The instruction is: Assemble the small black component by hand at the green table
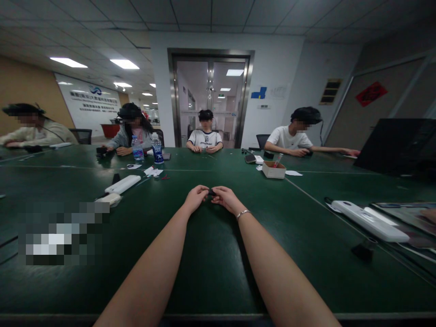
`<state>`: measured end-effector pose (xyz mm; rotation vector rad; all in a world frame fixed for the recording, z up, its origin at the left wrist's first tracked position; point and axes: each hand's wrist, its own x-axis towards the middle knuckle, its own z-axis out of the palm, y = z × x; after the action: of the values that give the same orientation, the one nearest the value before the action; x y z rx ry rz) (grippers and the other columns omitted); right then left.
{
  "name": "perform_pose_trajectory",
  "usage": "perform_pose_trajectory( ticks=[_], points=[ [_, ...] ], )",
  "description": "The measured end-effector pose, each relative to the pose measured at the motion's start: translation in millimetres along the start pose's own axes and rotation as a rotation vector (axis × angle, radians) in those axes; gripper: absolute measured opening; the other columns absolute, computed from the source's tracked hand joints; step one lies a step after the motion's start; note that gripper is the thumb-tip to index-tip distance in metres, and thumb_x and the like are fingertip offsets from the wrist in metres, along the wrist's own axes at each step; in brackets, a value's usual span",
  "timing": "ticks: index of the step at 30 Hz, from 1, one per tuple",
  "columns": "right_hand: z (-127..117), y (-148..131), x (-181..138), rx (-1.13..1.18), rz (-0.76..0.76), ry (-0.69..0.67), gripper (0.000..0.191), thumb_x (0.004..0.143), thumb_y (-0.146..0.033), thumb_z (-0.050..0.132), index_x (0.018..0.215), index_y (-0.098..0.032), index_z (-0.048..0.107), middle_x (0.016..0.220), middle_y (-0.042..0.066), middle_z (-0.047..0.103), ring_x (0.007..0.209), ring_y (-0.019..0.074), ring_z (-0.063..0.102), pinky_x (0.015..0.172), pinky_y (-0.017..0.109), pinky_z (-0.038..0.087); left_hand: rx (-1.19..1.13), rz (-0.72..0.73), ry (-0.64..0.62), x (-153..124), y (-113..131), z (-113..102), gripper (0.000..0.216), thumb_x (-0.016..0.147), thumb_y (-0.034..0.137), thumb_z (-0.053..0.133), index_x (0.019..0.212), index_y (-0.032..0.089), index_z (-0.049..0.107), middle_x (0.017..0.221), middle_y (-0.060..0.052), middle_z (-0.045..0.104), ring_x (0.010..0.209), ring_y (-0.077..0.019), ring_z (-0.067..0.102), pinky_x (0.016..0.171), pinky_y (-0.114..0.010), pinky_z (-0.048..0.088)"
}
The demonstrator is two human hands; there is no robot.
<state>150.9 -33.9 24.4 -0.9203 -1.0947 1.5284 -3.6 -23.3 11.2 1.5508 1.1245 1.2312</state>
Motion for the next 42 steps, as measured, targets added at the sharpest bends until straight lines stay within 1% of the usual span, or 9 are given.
perform_pose_trajectory(
  ticks=[6,11,16,20,24,31,35,39,42],
  points=[
    [0,0,0,-0.004,0.000,-0.003,0.007,0.081,-0.015,0.063,0.084,-0.013,0.057,0.062,0.000,0.061,0.042,0.0057,0.054,0.056,0.025,0.057,0.021,0.015,0.004,2,-5,-1,0.024,0.074,0.030,0.057,0.093,0.015,0.061,0.076,-0.003,0.061,0.062,-0.0107,0.054,0.058,-0.023,0.043],
    [-1,1,1,-0.005,-0.001,-0.011,0.009,0.079,-0.017,0.065,0.083,-0.014,0.057,0.061,-0.001,0.061,0.043,0.0057,0.054,0.056,0.025,0.057,0.019,-0.006,0.006,0,-3,-1,0.024,0.076,0.035,0.054,0.088,0.015,0.062,0.068,-0.002,0.058,0.057,-0.0103,0.051,0.056,-0.023,0.041],
    [-1,0,1,0.000,0.003,0.002,0.007,0.081,-0.015,0.063,0.084,-0.013,0.057,0.062,-0.001,0.061,0.042,0.0059,0.055,0.056,0.025,0.057,0.019,-0.008,0.038,-1,1,-1,0.026,0.071,0.031,0.061,0.092,0.015,0.062,0.073,-0.002,0.060,0.056,-0.0093,0.050,0.055,-0.023,0.040],
    [0,0,1,-0.002,0.008,0.012,0.007,0.081,-0.015,0.063,0.084,-0.013,0.057,0.064,0.001,0.063,0.043,0.0062,0.055,0.055,0.025,0.057,0.014,-0.021,0.036,0,1,-1,0.023,0.075,0.032,0.056,0.086,0.014,0.062,0.072,-0.002,0.060,0.057,-0.0100,0.052,0.055,-0.023,0.041],
    [-1,0,1,-0.004,0.011,0.006,0.009,0.081,-0.016,0.064,0.086,-0.013,0.057,0.065,0.002,0.064,0.043,0.0067,0.056,0.055,0.025,0.057,0.012,0.004,0.019,1,-2,-1,0.025,0.071,0.030,0.060,0.091,0.015,0.062,0.072,-0.002,0.061,0.057,-0.0098,0.052,0.056,-0.023,0.041],
    [-2,1,2,-0.001,0.011,-0.003,0.008,0.081,-0.016,0.063,0.086,-0.013,0.058,0.062,0.001,0.062,0.043,0.0069,0.056,0.055,0.025,0.057,0.046,0.044,0.016,3,-9,-2,0.028,0.073,0.030,0.059,0.096,0.016,0.061,0.080,-0.003,0.061,0.061,-0.0101,0.054,0.058,-0.023,0.044],
    [-1,0,2,0.003,0.010,-0.004,0.005,0.082,-0.014,0.061,0.085,-0.013,0.057,0.061,0.000,0.062,0.042,0.0068,0.056,0.055,0.025,0.057,0.033,0.049,-0.010,2,-8,-2,0.025,0.077,0.032,0.055,0.093,0.014,0.061,0.077,-0.004,0.060,0.066,-0.0124,0.057,0.058,-0.023,0.044],
    [0,-1,1,-0.002,0.015,0.001,0.004,0.083,-0.013,0.060,0.086,-0.012,0.057,0.062,0.001,0.062,0.042,0.0070,0.056,0.054,0.025,0.057,0.054,0.029,0.006,-2,-2,-2,0.027,0.077,0.032,0.056,0.098,0.016,0.060,0.083,-0.003,0.062,0.059,-0.0094,0.054,0.058,-0.024,0.043],
    [0,-1,0,-0.004,0.013,0.000,0.004,0.083,-0.013,0.059,0.086,-0.012,0.057,0.062,0.001,0.063,0.043,0.0069,0.056,0.054,0.025,0.057,0.068,0.050,0.008,-4,0,-2,0.027,0.075,0.027,0.057,0.099,0.016,0.059,0.076,-0.001,0.060,0.057,-0.0092,0.053,0.059,-0.024,0.043]
  ],
)
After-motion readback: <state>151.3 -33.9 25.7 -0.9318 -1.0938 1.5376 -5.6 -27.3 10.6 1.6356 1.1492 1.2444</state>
